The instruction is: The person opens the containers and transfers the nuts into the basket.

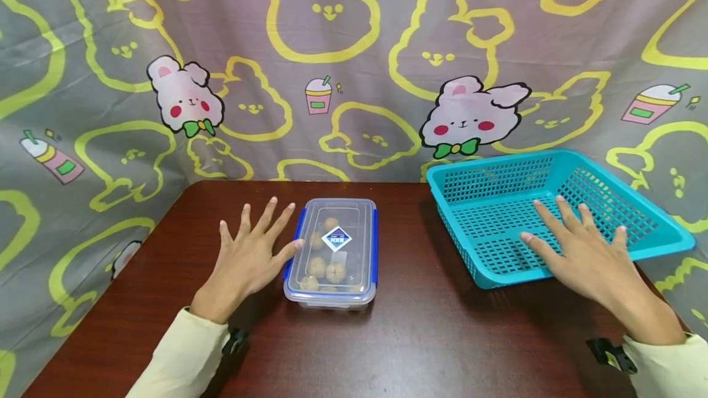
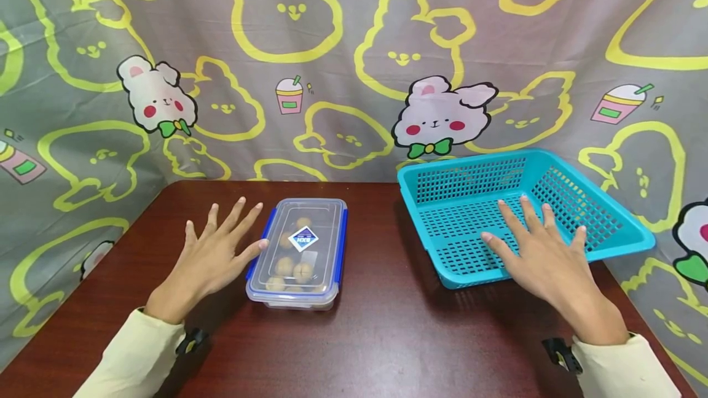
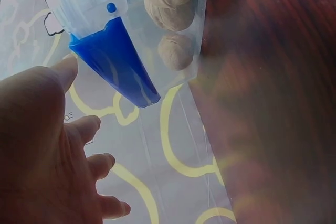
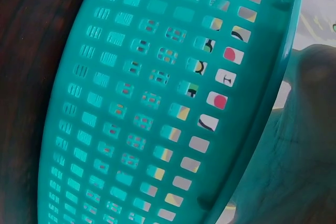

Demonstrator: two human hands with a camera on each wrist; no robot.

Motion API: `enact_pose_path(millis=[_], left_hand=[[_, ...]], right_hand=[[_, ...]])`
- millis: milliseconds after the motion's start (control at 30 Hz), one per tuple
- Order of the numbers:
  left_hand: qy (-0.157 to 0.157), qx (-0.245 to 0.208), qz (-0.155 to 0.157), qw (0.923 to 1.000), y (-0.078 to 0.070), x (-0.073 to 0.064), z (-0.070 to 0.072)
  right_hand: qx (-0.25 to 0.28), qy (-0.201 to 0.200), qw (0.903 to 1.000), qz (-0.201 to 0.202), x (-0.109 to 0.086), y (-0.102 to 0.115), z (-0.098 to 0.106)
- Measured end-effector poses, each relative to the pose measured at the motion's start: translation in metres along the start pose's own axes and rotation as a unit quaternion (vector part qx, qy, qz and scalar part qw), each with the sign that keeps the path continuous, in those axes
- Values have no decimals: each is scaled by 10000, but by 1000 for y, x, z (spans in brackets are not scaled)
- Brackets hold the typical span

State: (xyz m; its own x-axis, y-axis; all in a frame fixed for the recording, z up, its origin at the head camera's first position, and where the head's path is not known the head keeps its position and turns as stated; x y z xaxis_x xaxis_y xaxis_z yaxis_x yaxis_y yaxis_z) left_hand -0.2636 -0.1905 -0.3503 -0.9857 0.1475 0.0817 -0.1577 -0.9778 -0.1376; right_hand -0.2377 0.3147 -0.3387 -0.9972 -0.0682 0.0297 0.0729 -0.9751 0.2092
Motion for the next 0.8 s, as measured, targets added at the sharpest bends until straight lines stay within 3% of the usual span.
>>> enact_pose_path(millis=[433, 600, 800], left_hand=[[-29, -144, -15, 9999, -2, 0, 2], [62, -597, 7, 9982, -4, -2, 1], [72, -1395, 13, 9902, -8, -7, -2]], right_hand=[[114, -172, 9996, 175, -1, 21, -1], [246, -368, 9982, 416, -3, 46, 0], [413, -802, 9931, 752, -9, 87, 7]])
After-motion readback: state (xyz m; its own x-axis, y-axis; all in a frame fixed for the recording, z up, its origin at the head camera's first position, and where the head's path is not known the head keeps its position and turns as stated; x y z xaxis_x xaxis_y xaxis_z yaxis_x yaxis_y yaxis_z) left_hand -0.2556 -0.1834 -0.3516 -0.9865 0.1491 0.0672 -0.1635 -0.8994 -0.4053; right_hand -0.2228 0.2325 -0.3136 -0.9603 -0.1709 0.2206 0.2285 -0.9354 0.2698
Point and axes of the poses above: each hand's wrist, its own x-axis towards the middle knuckle, its own z-axis out of the back of the hand, y = z × x, the point moved 9 cm from there along x, towards the middle knuckle
